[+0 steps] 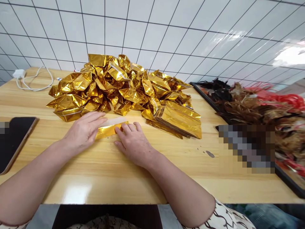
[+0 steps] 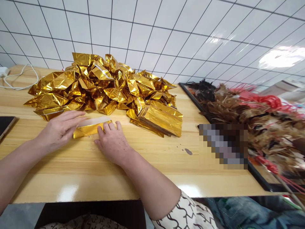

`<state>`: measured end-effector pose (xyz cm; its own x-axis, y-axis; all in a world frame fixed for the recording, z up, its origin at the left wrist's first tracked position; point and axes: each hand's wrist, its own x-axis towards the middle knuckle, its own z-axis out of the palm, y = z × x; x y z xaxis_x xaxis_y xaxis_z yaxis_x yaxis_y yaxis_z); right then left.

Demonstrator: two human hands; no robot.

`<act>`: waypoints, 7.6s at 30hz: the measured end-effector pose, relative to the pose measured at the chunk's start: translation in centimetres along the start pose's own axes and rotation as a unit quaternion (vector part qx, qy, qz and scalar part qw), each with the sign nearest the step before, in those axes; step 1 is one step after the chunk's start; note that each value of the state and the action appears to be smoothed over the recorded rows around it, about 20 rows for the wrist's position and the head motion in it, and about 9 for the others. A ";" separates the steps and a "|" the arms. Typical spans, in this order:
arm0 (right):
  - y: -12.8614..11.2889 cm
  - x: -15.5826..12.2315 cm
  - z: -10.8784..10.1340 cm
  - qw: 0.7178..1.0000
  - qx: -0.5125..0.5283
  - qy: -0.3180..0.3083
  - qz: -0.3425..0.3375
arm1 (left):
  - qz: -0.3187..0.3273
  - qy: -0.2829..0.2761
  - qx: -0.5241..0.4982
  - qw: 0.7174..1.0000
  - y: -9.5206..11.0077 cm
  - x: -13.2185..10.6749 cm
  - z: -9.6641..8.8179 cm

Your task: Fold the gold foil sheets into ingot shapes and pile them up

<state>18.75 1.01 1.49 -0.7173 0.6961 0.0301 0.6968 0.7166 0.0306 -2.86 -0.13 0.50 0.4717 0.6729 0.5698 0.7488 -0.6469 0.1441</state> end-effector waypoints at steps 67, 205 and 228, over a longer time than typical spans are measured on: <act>0.9 0.0 -0.3 0.998 -0.021 0.041 0.050 | -0.022 -0.259 0.101 0.960 4.2 0.4 2.0; 0.4 0.2 -0.4 0.996 0.063 0.028 -0.050 | 0.054 -0.171 0.098 0.979 -0.1 0.6 0.4; 0.5 0.0 -1.5 0.996 -0.062 -0.047 0.043 | -0.008 -0.226 -0.004 0.974 0.6 0.8 0.0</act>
<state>19.07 1.32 3.01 -0.6484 0.7592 -0.0558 0.7454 0.6481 0.1559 -2.05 0.01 1.03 0.6182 0.7710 0.1531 0.7551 -0.6366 0.1568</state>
